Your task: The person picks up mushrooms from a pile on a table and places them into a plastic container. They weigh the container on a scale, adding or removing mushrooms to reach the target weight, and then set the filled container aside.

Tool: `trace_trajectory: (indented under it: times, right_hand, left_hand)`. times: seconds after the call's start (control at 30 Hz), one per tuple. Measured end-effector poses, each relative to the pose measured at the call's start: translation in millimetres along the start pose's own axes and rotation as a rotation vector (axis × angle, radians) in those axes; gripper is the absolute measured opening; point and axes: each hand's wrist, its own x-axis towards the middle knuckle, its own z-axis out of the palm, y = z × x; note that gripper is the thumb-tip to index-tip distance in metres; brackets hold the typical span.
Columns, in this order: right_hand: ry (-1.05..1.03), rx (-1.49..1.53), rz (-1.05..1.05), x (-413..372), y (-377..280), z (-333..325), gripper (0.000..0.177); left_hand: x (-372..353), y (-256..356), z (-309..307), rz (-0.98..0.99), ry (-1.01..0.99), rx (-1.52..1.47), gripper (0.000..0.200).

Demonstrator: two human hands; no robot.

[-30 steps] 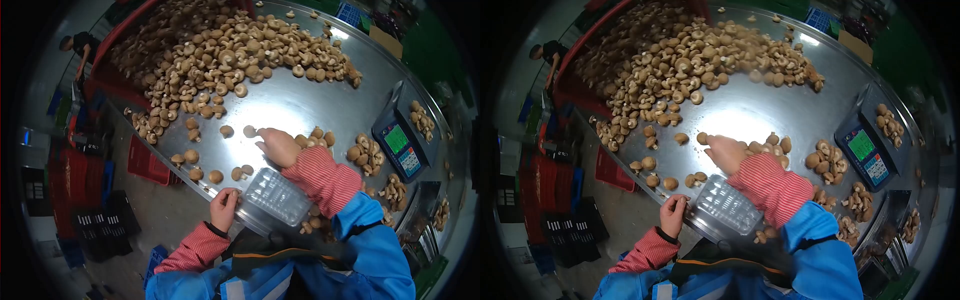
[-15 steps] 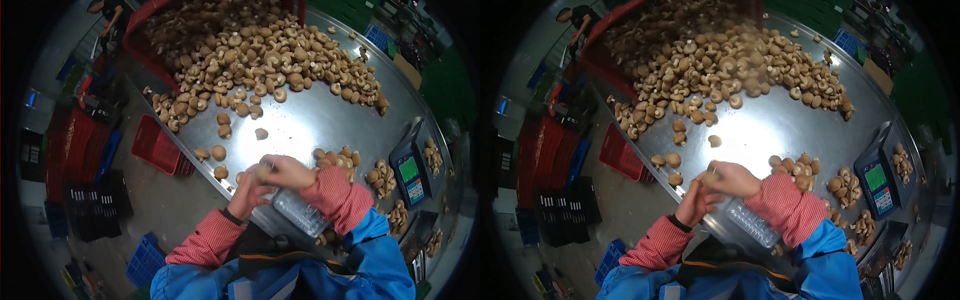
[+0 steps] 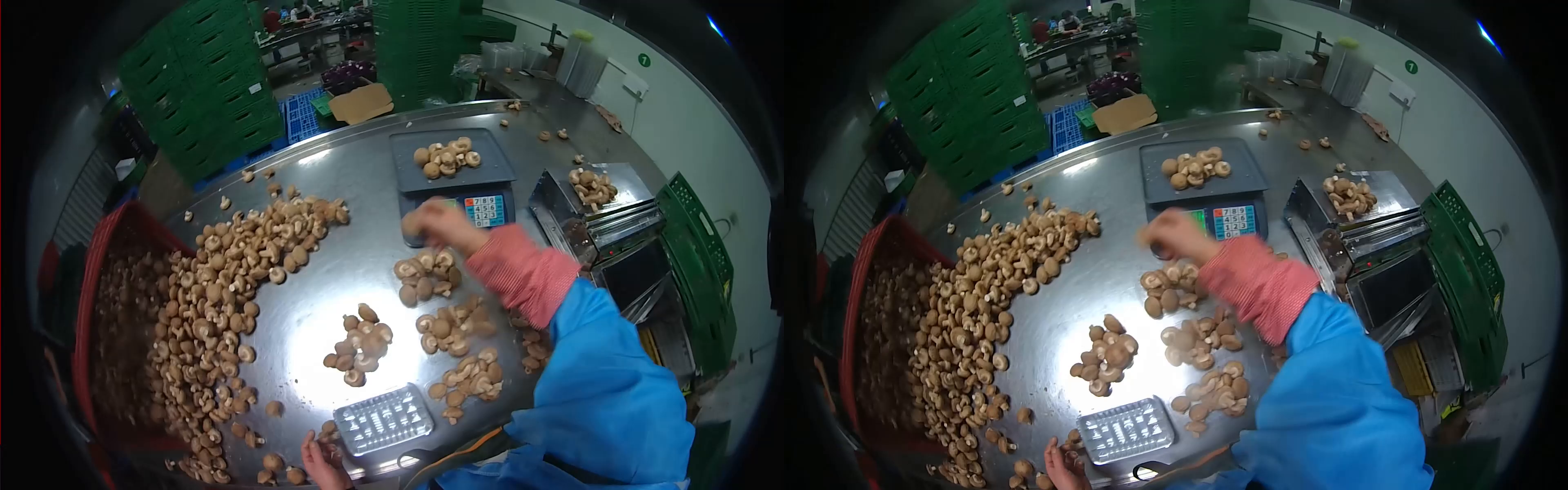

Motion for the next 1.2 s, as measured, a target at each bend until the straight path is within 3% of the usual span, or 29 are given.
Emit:
trace_trajectory:
  times: [0.07,0.13,0.17,0.2,0.23,0.37,0.4,0.43,0.47,0.5,0.53,0.57,0.6,0.63,0.7,0.73,0.77,0.8,0.87,0.9,0.97,1.07,1.1,1.13,1.17,1.2]
  right_hand:
    - [0.121,0.002,-0.080,29.8,-10.2,-98.0,0.026]
    - [0.483,0.445,-0.141,44.2,-26.6,-156.2,0.036]
    - [0.415,0.555,-0.005,68.7,-7.6,-205.0,0.058]
    - [0.375,0.633,-0.002,83.0,-0.7,-215.8,0.056]
    - [0.262,0.495,-0.003,91.2,12.8,-219.1,0.048]
    - [-0.113,-0.154,-0.072,33.8,16.6,-25.0,0.030]
    - [-0.213,-0.207,0.014,19.0,27.2,23.5,0.024]
    - [-0.472,-0.224,-0.025,-0.4,31.6,65.0,0.020]
    - [-0.564,-0.364,-0.029,-20.6,32.7,109.4,0.020]
    - [-0.764,-0.357,-0.201,-32.3,39.5,149.1,0.020]
    - [-0.811,-0.454,-0.418,-41.4,54.1,190.0,0.020]
    - [-0.902,-0.366,-0.185,-61.6,51.7,228.0,0.021]
    - [-0.936,-0.432,-0.482,-61.9,68.8,268.3,0.023]
    - [-0.936,-0.482,-0.614,-68.3,77.9,305.7,0.024]
    - [-0.969,-0.668,-0.413,-90.9,68.0,368.1,0.033]
    - [-0.911,-0.604,-0.517,-93.8,94.7,395.5,0.034]
    - [-1.098,-0.727,-0.854,-84.5,132.6,428.3,0.033]
    - [-1.010,-0.814,-0.565,-95.0,147.5,451.0,0.026]
    - [-0.906,-0.807,-0.764,-100.5,186.3,474.1,0.029]
    - [-0.994,-0.829,-0.707,-104.0,168.0,466.5,0.033]
    - [-1.018,-0.560,-0.615,-104.1,120.4,420.8,0.033]
    - [-0.851,-0.356,-0.577,-70.7,76.1,337.8,0.033]
    - [-0.782,-0.201,-0.418,-56.4,65.5,302.4,0.041]
    - [-0.692,-0.314,-0.322,-39.7,39.9,258.9,0.043]
    - [-0.544,-0.283,-0.291,-23.6,26.8,217.9,0.042]
    - [-0.313,-0.453,-0.428,1.9,24.4,175.3,0.042]
  left_hand:
    - [-12.6,11.2,38.6,0.067,0.073,0.078,0.027]
    - [-1.2,0.1,38.2,0.079,-0.028,0.084,0.026]
    - [-3.9,-0.6,43.2,0.074,-0.046,0.062,0.024]
    - [-10.4,-2.5,51.8,0.079,-0.008,0.065,0.022]
    - [-18.2,-0.3,61.0,0.061,0.003,0.052,0.021]
    - [-36.4,-12.2,56.3,0.050,-0.026,0.072,0.020]
    - [-42.3,-12.2,53.2,0.035,-0.027,0.069,0.021]
    - [-47.6,-15.8,48.2,0.026,-0.045,0.070,0.021]
    - [-53.7,-16.0,44.3,0.007,-0.026,0.071,0.021]
    - [-58.7,-16.4,38.8,0.019,-0.004,0.070,0.021]
    - [-63.7,-17.8,32.6,0.027,0.011,0.072,0.020]
    - [-67.5,-21.1,24.4,0.033,0.019,0.075,0.020]
    - [-69.2,-26.2,13.8,0.033,0.044,0.072,0.021]
    - [-72.4,-28.7,6.5,0.036,0.081,0.049,0.021]
    - [-75.6,-30.7,-8.5,0.044,0.127,0.018,0.021]
    - [-75.3,-36.4,-19.3,0.070,0.143,0.048,0.021]
    - [-75.5,-39.6,-28.5,0.114,0.131,0.040,0.020]
    - [-74.8,-39.2,-33.5,0.107,0.164,0.023,0.020]
    - [-69.0,-36.6,-40.4,0.103,0.236,0.017,0.020]
    - [-67.8,-36.8,-46.0,0.138,0.247,0.025,0.019]
    - [-60.9,-33.9,-55.7,0.149,0.207,0.044,0.018]
    - [-48.5,-11.0,-42.2,0.188,0.141,0.157,0.019]
    - [-41.6,-7.1,-35.3,0.186,0.113,0.180,0.020]
    - [-33.3,-3.8,-29.6,0.189,0.089,0.200,0.020]
    - [-27.4,-0.8,-21.9,0.189,0.066,0.225,0.020]
    - [-21.2,3.6,-6.3,0.241,0.052,0.275,0.021]
